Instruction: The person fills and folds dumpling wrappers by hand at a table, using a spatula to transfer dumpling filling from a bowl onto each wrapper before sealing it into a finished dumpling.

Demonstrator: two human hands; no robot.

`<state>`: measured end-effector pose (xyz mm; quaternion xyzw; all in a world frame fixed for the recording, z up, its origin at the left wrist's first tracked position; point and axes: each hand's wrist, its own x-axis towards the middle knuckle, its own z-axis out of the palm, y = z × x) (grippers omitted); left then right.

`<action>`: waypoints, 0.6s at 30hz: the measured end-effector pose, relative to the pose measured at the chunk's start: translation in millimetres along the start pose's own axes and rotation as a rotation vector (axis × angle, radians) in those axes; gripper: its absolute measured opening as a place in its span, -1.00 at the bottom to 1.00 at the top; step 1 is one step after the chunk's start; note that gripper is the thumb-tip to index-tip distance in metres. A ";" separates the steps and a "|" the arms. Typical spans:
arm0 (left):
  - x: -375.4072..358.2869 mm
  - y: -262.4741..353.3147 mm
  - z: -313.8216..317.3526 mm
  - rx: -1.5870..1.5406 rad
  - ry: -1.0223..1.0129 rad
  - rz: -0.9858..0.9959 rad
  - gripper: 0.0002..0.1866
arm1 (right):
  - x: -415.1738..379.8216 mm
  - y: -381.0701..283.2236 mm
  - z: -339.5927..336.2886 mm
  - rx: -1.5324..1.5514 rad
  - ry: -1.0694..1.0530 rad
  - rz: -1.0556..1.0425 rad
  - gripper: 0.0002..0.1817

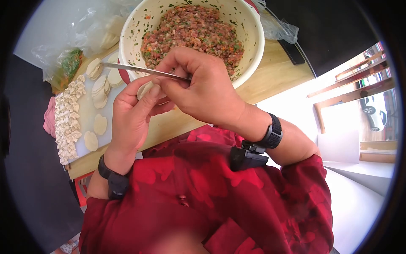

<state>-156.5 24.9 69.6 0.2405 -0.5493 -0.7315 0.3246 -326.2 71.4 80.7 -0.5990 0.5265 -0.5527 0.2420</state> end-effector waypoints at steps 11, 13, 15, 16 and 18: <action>1.2 -2.5 -11.7 -0.223 0.053 0.080 -0.67 | -4.7 3.1 -3.5 0.182 -0.061 0.101 -0.77; -0.9 -5.4 -12.5 -0.238 0.071 0.098 -0.69 | -4.2 2.3 -1.3 0.129 -0.043 0.056 -0.79; -2.5 -5.6 -12.0 -0.252 0.085 0.116 -0.71 | -5.8 -2.2 3.1 0.255 -0.037 0.132 -0.81; -2.9 -3.8 -10.8 -0.191 0.102 0.128 -0.71 | -5.4 -1.5 1.2 0.255 -0.038 0.132 -0.81; -3.1 -0.8 -11.4 -0.130 0.120 0.142 -0.71 | -3.9 1.3 -5.2 -0.003 -0.067 0.015 -0.82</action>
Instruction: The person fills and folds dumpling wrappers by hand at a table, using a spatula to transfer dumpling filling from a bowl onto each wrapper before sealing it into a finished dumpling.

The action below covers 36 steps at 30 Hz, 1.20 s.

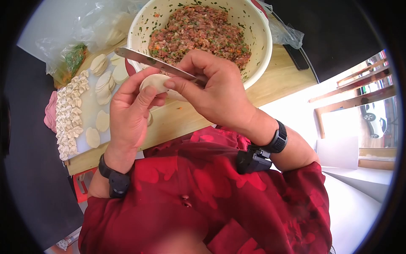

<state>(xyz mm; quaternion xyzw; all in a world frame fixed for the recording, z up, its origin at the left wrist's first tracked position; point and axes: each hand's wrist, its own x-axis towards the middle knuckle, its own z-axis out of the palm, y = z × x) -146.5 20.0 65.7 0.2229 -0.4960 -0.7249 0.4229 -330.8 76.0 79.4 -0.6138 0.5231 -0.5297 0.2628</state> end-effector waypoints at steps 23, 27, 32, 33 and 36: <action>4.6 -5.6 -7.6 -0.019 0.141 0.213 -0.89 | 10.6 -22.1 42.7 -0.003 0.048 -0.187 -0.88; 3.8 19.2 -47.9 0.193 0.083 0.185 -0.89 | 9.4 -24.5 37.5 -0.109 -0.028 -0.129 -0.87; 2.0 68.1 -160.9 0.688 0.427 0.236 -0.89 | 6.0 -12.8 8.0 -0.049 -0.077 0.032 -0.83; 4.7 69.8 -193.2 0.746 0.510 0.207 -0.89 | 2.6 -12.4 8.0 -0.053 -0.026 0.071 -0.80; 12.1 60.6 -264.5 0.871 0.609 0.122 -0.89 | -0.5 -6.0 -0.5 -0.100 -0.060 0.067 -0.78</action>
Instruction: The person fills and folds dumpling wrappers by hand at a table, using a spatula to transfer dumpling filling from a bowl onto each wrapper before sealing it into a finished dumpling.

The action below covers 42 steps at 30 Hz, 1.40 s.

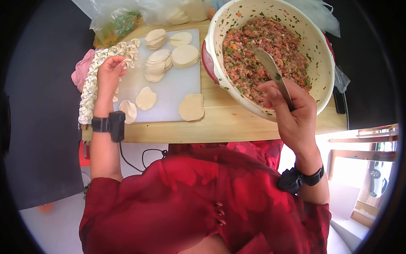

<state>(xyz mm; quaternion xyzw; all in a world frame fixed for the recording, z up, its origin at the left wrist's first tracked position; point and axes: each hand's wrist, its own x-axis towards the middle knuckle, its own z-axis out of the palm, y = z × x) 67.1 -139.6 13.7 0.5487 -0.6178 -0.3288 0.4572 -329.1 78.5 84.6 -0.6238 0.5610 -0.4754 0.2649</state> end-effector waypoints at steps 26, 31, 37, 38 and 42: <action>-106.8 63.2 85.5 0.273 -0.463 0.222 -0.74 | -4.3 18.7 -68.8 -0.474 0.012 -0.012 -0.84; -118.6 74.3 114.2 0.457 -0.456 0.096 -0.81 | -4.6 3.5 -80.0 -0.947 -0.037 -0.083 -0.85; -120.0 70.3 118.7 0.359 -0.468 0.205 -0.84 | -11.1 -6.9 -62.3 -1.006 -0.204 -0.041 -0.85; -121.6 70.5 119.1 0.299 -0.461 0.234 -0.84 | -11.4 -9.8 -58.1 -0.952 -0.235 -0.068 -0.85; -124.0 71.0 115.5 -0.031 -0.615 0.042 -0.83 | -3.7 0.8 -56.2 -0.799 -0.150 -0.143 -0.84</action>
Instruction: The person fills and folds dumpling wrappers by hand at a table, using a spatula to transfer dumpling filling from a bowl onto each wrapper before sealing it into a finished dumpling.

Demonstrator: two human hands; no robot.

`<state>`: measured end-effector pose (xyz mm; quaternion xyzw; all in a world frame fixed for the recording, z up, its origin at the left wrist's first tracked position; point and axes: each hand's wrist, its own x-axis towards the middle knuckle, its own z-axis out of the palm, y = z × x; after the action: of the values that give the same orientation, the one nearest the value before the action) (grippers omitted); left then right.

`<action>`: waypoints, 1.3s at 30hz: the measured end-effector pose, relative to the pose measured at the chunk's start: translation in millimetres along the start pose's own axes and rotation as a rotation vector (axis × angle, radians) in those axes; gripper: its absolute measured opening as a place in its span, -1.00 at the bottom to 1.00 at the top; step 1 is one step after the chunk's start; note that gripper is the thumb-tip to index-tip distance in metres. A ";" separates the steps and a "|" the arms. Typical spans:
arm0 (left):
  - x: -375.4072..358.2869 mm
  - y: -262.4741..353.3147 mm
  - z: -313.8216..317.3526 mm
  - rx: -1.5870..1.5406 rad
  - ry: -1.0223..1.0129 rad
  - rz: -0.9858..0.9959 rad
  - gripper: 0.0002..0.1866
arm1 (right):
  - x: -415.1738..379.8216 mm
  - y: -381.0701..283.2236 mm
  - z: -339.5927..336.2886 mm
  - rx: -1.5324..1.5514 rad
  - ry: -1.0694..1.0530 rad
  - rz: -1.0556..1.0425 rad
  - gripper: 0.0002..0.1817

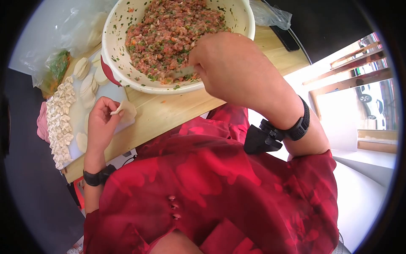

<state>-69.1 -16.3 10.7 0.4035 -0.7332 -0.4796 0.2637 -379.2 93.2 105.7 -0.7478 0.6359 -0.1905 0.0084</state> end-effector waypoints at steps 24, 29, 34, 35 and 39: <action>2.9 48.7 59.2 -0.927 -0.287 -0.612 -0.59 | 0.1 3.2 6.7 0.273 -0.024 0.041 -0.86; 2.7 57.1 62.0 -1.097 -0.262 -0.602 -0.58 | -7.4 -0.4 4.3 0.386 0.000 0.105 -0.85; 0.5 61.4 62.4 -1.197 -0.238 -0.577 -0.55 | -19.3 -10.0 1.2 0.370 0.036 0.080 -0.86; 0.2 58.8 60.3 -1.190 -0.240 -0.589 -0.54 | -22.4 -9.6 4.7 0.376 0.053 -0.015 -0.82; -0.4 58.7 61.2 -1.253 -0.295 -0.546 -0.52 | -28.7 -14.5 7.9 0.337 0.078 -0.163 -0.69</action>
<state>-136.1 26.7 39.9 0.2761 -0.2192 -0.9109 0.2144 -366.5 121.6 94.2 -0.7769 0.5321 -0.3233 0.0937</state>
